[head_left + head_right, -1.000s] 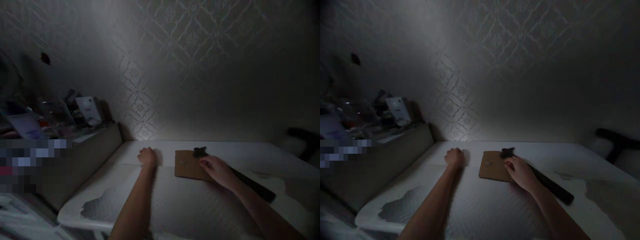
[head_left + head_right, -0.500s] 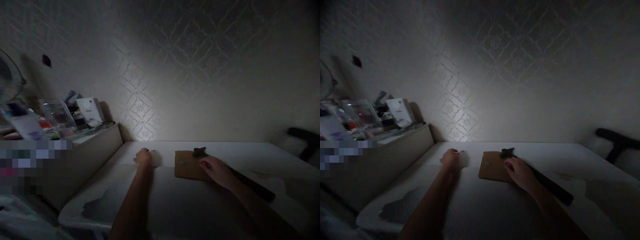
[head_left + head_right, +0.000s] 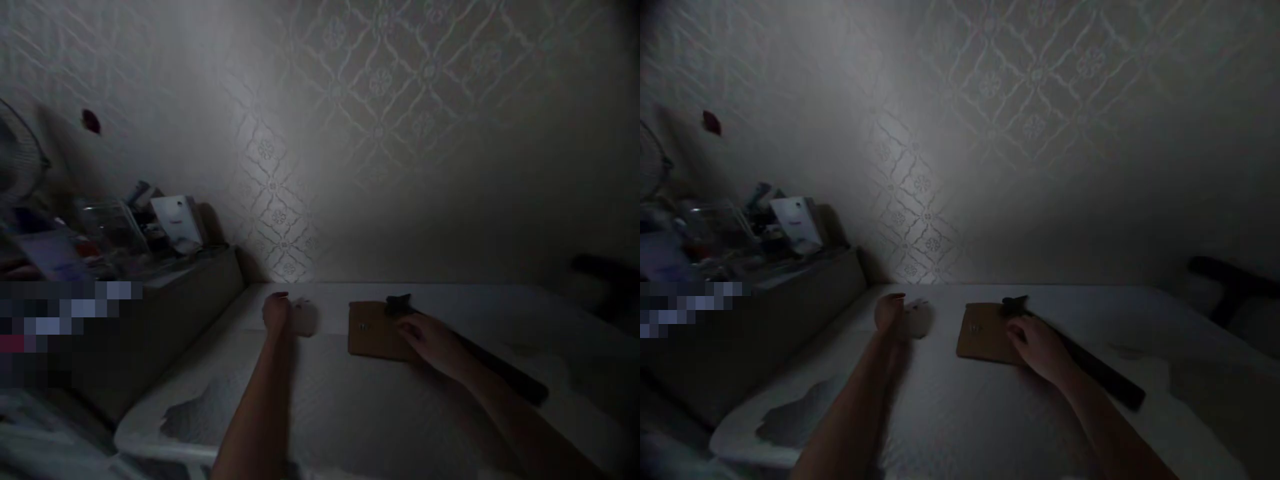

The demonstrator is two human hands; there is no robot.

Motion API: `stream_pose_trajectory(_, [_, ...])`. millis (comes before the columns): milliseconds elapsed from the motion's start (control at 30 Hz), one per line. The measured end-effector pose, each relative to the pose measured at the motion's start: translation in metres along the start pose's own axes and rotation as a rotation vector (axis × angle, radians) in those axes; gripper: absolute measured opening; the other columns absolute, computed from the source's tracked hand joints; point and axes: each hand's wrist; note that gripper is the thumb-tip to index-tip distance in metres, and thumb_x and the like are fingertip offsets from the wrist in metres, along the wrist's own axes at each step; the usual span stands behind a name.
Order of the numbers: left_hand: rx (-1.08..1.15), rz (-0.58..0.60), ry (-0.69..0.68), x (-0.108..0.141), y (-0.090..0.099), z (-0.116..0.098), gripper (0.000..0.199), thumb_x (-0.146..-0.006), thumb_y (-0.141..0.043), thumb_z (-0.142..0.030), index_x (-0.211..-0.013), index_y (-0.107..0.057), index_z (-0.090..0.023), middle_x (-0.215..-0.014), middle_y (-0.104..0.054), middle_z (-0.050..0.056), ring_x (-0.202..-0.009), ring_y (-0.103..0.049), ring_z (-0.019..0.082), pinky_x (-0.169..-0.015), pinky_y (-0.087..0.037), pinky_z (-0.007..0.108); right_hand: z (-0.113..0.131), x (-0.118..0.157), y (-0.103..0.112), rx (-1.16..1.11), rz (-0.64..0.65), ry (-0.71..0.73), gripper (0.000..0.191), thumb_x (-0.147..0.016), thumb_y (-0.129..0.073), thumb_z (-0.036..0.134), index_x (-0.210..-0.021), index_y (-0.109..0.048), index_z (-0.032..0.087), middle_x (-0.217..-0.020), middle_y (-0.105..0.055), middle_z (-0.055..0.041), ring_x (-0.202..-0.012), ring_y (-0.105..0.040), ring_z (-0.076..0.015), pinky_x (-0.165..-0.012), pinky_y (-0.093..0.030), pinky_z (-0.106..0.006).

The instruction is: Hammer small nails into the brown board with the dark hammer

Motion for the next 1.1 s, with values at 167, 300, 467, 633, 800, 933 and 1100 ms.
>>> stream_pose_trajectory(167, [-0.095,0.036,0.027,0.001,0.003,0.001,0.033,-0.079,-0.052,-0.028,-0.108,-0.065,-0.024,-0.116,-0.063,0.006,-0.108,-0.057,0.028,-0.087,-0.045,0.036,0.000,0.000,0.000,0.017,0.019,0.001,0.027,-0.083,-0.043,0.033,-0.091,-0.065,0.020,-0.089,-0.065,-0.0072,-0.084,-0.059,-0.0199,-0.078,-0.044,-0.033])
stream_pose_trajectory(300, [-0.191,0.087,-0.007,0.002,-0.005,0.001,0.032,-0.076,-0.057,-0.034,-0.106,-0.065,-0.022,-0.112,-0.065,0.010,-0.108,-0.056,0.030,-0.086,-0.043,0.038,0.001,0.000,0.000,0.013,0.039,-0.012,0.026,-0.083,-0.043,0.032,-0.091,-0.064,0.020,-0.090,-0.065,-0.0072,-0.085,-0.059,-0.0201,-0.079,-0.044,-0.034])
stream_pose_trajectory(467, [-0.261,0.075,-0.068,0.005,-0.013,0.001,0.026,-0.077,-0.055,-0.032,-0.098,-0.069,-0.024,-0.105,-0.067,0.011,-0.108,-0.056,0.030,-0.087,-0.042,0.040,0.003,0.001,0.001,0.016,0.026,-0.022,0.024,-0.083,-0.045,0.031,-0.092,-0.064,0.020,-0.089,-0.065,-0.0067,-0.082,-0.060,-0.0195,-0.076,-0.045,-0.032])
stream_pose_trajectory(633, [-0.314,0.066,-0.101,0.006,-0.016,0.000,0.025,-0.075,-0.054,-0.026,-0.095,-0.070,-0.023,-0.104,-0.067,0.011,-0.105,-0.058,0.030,-0.085,-0.042,0.041,0.004,0.001,0.002,0.012,0.024,-0.007,0.024,-0.083,-0.044,0.030,-0.091,-0.064,0.020,-0.089,-0.065,-0.0065,-0.082,-0.060,-0.0192,-0.076,-0.045,-0.031])
stream_pose_trajectory(800, [-0.319,0.065,-0.113,0.004,-0.019,0.000,0.024,-0.075,-0.054,-0.027,-0.093,-0.069,-0.024,-0.102,-0.068,0.010,-0.103,-0.059,0.029,-0.084,-0.043,0.039,0.003,0.001,0.001,0.008,0.028,-0.015,0.025,-0.084,-0.044,0.032,-0.092,-0.064,0.020,-0.091,-0.065,-0.0067,-0.083,-0.060,-0.0194,-0.076,-0.045,-0.033])
stream_pose_trajectory(933, [-0.328,0.042,-0.135,0.004,-0.020,0.001,0.022,-0.075,-0.055,-0.028,-0.091,-0.070,-0.023,-0.098,-0.069,0.010,-0.099,-0.061,0.029,-0.083,-0.043,0.038,0.002,0.000,0.001,0.013,0.041,-0.016,0.025,-0.084,-0.044,0.032,-0.092,-0.064,0.020,-0.090,-0.065,-0.0067,-0.083,-0.060,-0.0196,-0.076,-0.045,-0.033])
stream_pose_trajectory(1100, [-0.325,0.022,-0.162,0.007,-0.016,-0.004,0.022,-0.077,-0.055,-0.029,-0.092,-0.070,-0.021,-0.097,-0.069,0.011,-0.100,-0.060,0.029,-0.083,-0.043,0.039,0.004,0.000,0.002,0.004,0.027,-0.017,0.024,-0.083,-0.045,0.031,-0.090,-0.065,0.021,-0.089,-0.066,-0.0062,-0.081,-0.060,-0.0191,-0.075,-0.045,-0.032])
Point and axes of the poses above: each hand's wrist, its own x-axis away from the middle knuckle, its own y-axis out of the back of the hand, z = x × y
